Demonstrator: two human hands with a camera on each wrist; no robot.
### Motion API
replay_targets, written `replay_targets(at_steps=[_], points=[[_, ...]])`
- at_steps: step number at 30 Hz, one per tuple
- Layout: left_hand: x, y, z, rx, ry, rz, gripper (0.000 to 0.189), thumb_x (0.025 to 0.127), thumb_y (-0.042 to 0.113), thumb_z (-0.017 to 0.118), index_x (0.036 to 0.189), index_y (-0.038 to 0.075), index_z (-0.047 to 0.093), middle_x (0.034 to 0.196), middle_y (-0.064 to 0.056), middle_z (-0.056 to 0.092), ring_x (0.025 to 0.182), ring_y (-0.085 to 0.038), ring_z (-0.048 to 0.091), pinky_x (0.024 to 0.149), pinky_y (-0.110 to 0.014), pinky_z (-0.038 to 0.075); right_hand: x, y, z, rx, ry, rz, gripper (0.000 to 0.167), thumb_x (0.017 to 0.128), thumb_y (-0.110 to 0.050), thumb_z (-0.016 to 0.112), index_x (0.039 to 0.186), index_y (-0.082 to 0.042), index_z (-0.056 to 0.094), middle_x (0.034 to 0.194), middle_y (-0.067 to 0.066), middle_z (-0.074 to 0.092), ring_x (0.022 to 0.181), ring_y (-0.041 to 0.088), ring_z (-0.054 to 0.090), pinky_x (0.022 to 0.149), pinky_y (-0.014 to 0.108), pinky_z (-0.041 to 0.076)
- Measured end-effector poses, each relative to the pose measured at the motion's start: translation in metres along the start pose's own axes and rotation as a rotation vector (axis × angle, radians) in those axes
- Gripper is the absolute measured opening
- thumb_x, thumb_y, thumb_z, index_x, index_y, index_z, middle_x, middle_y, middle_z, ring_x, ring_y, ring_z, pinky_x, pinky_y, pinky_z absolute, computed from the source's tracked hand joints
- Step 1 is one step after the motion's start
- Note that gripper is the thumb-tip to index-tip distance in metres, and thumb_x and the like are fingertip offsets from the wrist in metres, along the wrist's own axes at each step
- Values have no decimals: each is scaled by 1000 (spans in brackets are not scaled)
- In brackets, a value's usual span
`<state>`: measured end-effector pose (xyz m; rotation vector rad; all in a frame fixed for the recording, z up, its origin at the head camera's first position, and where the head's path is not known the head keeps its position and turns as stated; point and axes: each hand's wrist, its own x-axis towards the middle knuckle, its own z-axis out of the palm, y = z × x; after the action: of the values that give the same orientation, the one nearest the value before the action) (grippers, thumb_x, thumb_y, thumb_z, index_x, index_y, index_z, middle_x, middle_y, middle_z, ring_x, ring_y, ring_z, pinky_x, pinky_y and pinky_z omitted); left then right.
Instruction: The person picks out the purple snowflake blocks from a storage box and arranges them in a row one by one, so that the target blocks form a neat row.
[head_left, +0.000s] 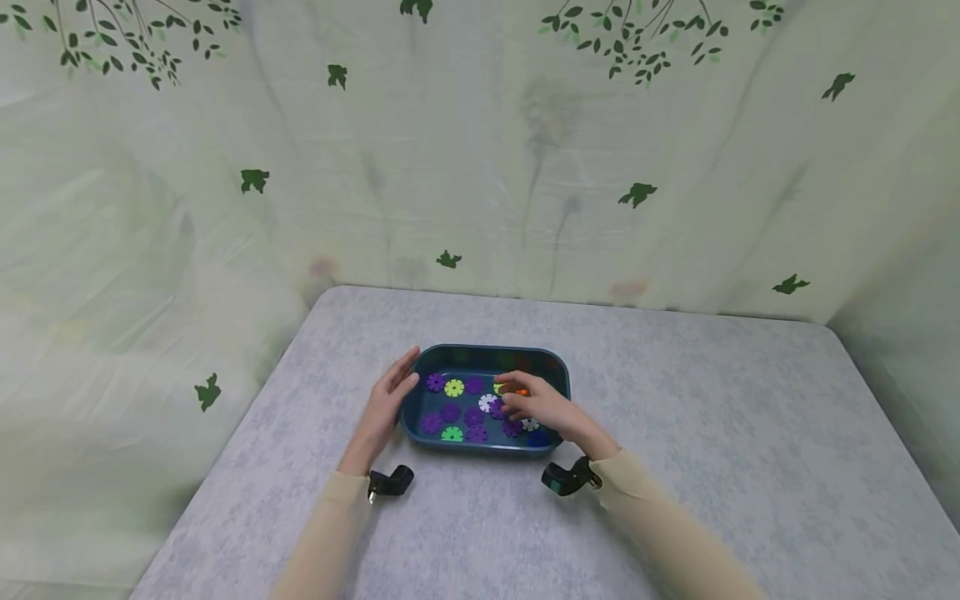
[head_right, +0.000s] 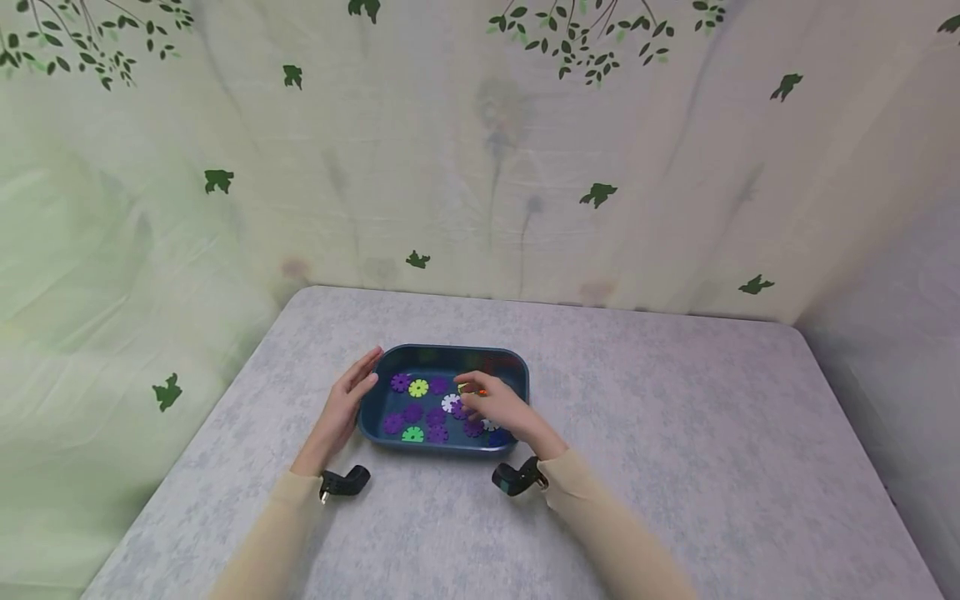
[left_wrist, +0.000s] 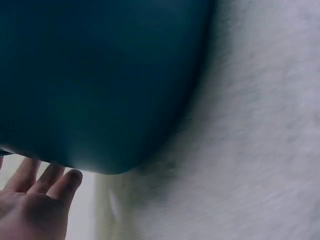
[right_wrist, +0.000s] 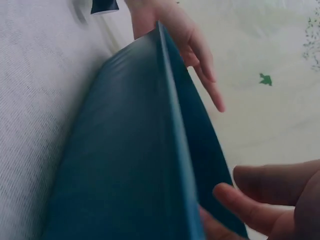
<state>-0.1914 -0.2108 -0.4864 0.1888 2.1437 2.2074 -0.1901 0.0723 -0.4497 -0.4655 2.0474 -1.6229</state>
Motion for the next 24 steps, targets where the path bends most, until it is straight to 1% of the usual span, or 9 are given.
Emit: replay_targets(at_steps=[2,5,10,14,17,19,21,24], points=[[0,-5,0,-39,-13,-18,50,102,15,48,149,12,35,154,-3,29,140,-14,23,113,-37,19,4,2,4,13,14,46,37,102,-6,44,136,7,43,129,29,48,102,38,60,85,42,52],[0,-11,1,-71,-19,-21,48,102,12,48,149,12,36,153,-2,30,140,-13,23,113,-36,18,11,5,9,11,42,89,34,101,-3,44,132,9,47,125,27,52,95,34,62,82,40,53],[0,-14,1,-73,-7,-11,46,102,12,46,148,12,38,153,-2,31,140,-12,22,113,-36,16,18,9,15,-32,83,127,29,98,-1,47,125,9,55,115,22,59,86,26,65,77,37,55],[1,-15,1,-75,-9,-7,46,102,13,47,147,12,39,153,-2,31,140,-13,22,114,-36,14,20,10,18,-77,123,153,26,93,1,53,117,6,62,107,17,61,80,22,65,74,35,55],[1,-16,1,-67,-4,-6,46,102,13,47,147,12,39,153,-3,31,140,-13,21,114,-36,13,21,9,20,-125,145,155,23,87,4,58,109,4,65,94,13,64,73,20,63,70,33,55],[1,-17,1,-52,2,-6,46,102,15,48,147,12,39,153,-2,31,141,-13,21,114,-36,13,22,9,22,-159,161,147,19,84,5,61,102,3,66,82,9,63,68,18,61,64,30,54],[1,-17,1,-36,11,-4,47,101,16,48,147,12,39,152,-2,31,140,-12,21,114,-36,13,23,9,24,-204,177,131,15,81,6,62,96,2,65,72,6,61,62,16,58,58,28,50],[0,-18,1,-27,18,5,46,101,16,49,147,12,40,152,-2,32,140,-12,22,114,-35,13,25,11,27,-270,199,99,11,79,7,64,87,0,63,64,2,57,55,13,51,50,24,42]])
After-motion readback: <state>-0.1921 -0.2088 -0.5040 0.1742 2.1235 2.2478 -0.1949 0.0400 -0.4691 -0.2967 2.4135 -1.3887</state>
